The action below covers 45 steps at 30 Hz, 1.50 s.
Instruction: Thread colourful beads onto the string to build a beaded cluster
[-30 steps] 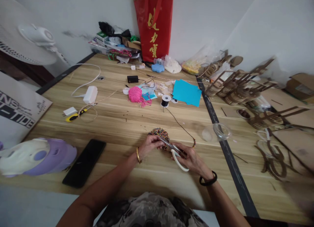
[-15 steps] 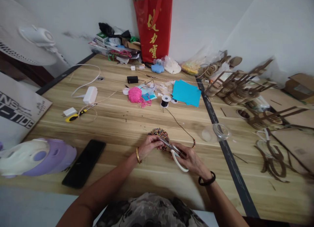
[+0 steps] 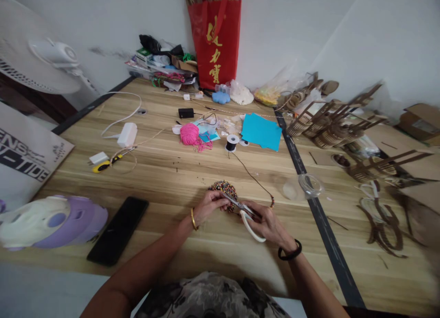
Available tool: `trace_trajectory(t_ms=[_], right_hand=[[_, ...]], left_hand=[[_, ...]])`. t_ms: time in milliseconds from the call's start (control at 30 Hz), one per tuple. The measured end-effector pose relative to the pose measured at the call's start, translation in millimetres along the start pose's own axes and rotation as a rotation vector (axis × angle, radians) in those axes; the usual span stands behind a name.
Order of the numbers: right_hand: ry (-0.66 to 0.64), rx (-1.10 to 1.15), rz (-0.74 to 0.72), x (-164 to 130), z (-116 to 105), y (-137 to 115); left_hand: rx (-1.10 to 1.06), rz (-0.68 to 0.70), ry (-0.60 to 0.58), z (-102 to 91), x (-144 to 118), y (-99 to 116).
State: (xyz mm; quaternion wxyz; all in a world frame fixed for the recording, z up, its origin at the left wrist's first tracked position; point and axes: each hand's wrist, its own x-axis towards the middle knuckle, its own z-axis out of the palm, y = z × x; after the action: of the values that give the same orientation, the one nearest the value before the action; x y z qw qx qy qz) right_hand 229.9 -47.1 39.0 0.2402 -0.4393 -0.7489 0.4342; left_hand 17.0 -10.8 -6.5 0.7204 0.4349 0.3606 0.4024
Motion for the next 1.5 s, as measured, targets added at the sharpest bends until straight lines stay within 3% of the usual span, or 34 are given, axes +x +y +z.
trace_trajectory(t_ms=[567,1000,1100,1333,1500], right_hand=[[0.003,-0.105,-0.001,6,-5,0],[0.110,-0.050,-0.011,7,-7,-9],[0.038,-0.058,-0.047,2,-9,-11],[-0.401,-0.289,-0.102,-12,-15,-33],[-0.400,-0.488,-0.098,-20,-1,-30]], left_hand=[[-0.021,0.008,0.026,-0.6,1,-4],[-0.044,-0.006,0.033,1.6,-1,2],[-0.077,-0.013,0.043,1.3,-1,1],[-0.075,-0.060,0.041,2.4,-2,6],[-0.133,-0.073,0.052,2.9,-1,7]])
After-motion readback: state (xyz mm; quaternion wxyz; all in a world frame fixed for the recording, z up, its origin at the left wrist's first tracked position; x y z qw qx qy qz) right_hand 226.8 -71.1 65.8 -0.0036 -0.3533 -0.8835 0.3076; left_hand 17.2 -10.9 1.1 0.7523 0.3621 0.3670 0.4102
